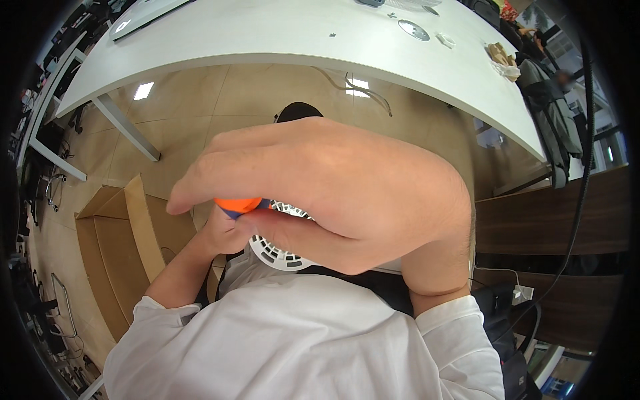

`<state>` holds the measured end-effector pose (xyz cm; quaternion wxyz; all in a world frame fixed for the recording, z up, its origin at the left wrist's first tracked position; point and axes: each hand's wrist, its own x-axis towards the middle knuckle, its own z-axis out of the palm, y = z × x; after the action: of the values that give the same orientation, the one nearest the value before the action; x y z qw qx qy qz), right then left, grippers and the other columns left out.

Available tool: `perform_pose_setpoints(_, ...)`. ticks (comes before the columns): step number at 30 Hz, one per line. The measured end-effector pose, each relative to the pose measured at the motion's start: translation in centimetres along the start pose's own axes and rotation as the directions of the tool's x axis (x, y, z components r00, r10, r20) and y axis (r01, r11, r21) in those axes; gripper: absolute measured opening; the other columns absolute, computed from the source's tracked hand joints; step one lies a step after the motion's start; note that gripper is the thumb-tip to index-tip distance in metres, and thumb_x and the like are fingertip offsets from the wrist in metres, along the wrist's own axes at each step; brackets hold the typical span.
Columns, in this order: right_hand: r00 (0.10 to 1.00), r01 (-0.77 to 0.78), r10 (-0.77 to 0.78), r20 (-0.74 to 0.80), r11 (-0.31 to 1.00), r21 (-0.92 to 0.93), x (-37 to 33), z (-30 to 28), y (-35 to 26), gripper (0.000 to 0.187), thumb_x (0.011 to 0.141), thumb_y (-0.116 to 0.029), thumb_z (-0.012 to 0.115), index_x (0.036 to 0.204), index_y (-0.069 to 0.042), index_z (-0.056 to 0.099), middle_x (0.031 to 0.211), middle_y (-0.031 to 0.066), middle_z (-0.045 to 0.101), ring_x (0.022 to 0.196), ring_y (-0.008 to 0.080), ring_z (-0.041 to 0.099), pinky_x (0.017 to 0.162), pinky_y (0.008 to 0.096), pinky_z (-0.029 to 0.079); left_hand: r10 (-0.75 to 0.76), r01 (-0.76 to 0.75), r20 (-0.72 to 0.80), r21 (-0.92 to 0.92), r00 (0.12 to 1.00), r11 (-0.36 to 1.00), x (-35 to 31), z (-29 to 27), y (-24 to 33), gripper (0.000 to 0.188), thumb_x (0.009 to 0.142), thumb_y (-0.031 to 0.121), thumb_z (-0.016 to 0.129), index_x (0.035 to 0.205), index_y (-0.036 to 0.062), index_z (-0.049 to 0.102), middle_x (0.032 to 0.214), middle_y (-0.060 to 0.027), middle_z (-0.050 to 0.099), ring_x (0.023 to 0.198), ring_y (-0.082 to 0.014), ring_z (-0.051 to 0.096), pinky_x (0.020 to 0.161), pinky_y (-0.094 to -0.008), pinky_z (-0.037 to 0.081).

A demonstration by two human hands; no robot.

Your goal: Using a screwdriver to secure screws into a white electric fan motor housing.

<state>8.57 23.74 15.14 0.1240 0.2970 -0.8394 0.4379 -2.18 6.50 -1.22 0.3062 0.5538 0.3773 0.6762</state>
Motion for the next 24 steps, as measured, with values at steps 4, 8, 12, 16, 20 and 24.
perform_pose_setpoints(4, 0.991, -0.134, 0.131, -0.039, 0.988, -0.078, 0.9, 0.5, -1.7, 0.039, 0.076, -0.012, 0.083, 0.11, 0.002, 0.072, 0.098, 0.0148, 0.073, 0.083, 0.0292, 0.07, 0.071, 0.034, 0.055, -0.016, -0.003, 0.085, 0.214, 0.996, 0.977, -0.9, -0.9, -0.7, 0.042, 0.099, 0.015, 0.066, 0.137, 0.0014, 0.056, 0.131, -0.011, 0.064, 0.125, -0.024, 0.06, 0.103, -0.0384, 0.048)
perform_pose_setpoints(8, 0.975, -0.145, 0.107, -0.192, 0.97, -0.194, 1.4, 1.5, -2.1, 0.041, 0.067, -0.018, 0.09, 0.101, -0.005, 0.074, 0.08, 0.0075, 0.068, 0.068, 0.0254, 0.065, 0.059, 0.0314, 0.051, -0.439, 0.371, -0.146, -0.341, 0.887, 0.864, -1.5, 1.0, -0.9, 0.04, 0.097, 0.013, 0.066, 0.134, 0.0015, 0.057, 0.129, -0.0098, 0.064, 0.12, -0.0226, 0.062, 0.1, -0.0375, 0.05)
perform_pose_setpoints(12, 0.972, -0.145, 0.075, -0.222, 0.936, -0.32, 1.7, 2.2, -2.2, 0.038, 0.062, -0.021, 0.093, 0.089, -0.008, 0.069, 0.073, 0.0033, 0.061, 0.063, 0.0234, 0.06, 0.054, 0.032, 0.047, -0.157, 0.154, -0.03, -0.079, 0.987, 0.985, -0.9, -0.5, -1.8, 0.038, 0.094, 0.01, 0.068, 0.13, 0.0035, 0.059, 0.126, -0.0086, 0.065, 0.11, -0.0205, 0.065, 0.094, -0.0356, 0.052)
perform_pose_setpoints(16, 0.967, -0.154, 0.06, -0.246, 0.912, -0.38, 2.2, 3.0, -1.8, 0.039, 0.062, -0.021, 0.092, 0.085, -0.009, 0.063, 0.072, 0.0033, 0.059, 0.062, 0.0246, 0.058, 0.053, 0.0331, 0.046, -0.269, 0.265, -0.039, -0.072, 0.962, 0.961, 0.1, 0.4, 0.2, 0.034, 0.091, 0.012, 0.072, 0.122, 0.0052, 0.061, 0.118, -0.0071, 0.065, 0.104, -0.0197, 0.065, 0.09, -0.0352, 0.053)
perform_pose_setpoints(20, 0.962, -0.252, 0.176, -0.21, 0.87, -0.423, 2.6, 3.1, -2.0, 0.037, 0.067, -0.019, 0.087, 0.088, -0.007, 0.059, 0.072, 0.0061, 0.057, 0.063, 0.0281, 0.056, 0.053, 0.0346, 0.046, -0.11, 0.095, 0.094, 0.147, 0.989, 0.985, 1.3, -0.1, 0.2, 0.037, 0.089, 0.017, 0.076, 0.12, 0.0066, 0.059, 0.113, -0.0062, 0.064, 0.104, -0.0194, 0.064, 0.088, -0.0362, 0.053)
perform_pose_setpoints(24, 0.986, 0.053, -0.032, -0.166, 0.991, 0.123, 2.8, 3.8, 0.4, 0.022, 0.079, -0.015, 0.076, 0.085, -0.001, 0.061, 0.078, 0.0102, 0.063, 0.066, 0.0254, 0.064, 0.056, 0.0381, 0.05, 0.137, -0.131, 0.007, 0.353, 0.99, 0.926, 2.0, -0.9, 0.8, 0.05, 0.08, 0.021, 0.085, 0.121, 0.0061, 0.059, 0.109, -0.0055, 0.064, 0.097, -0.0182, 0.065, 0.082, -0.0337, 0.054)
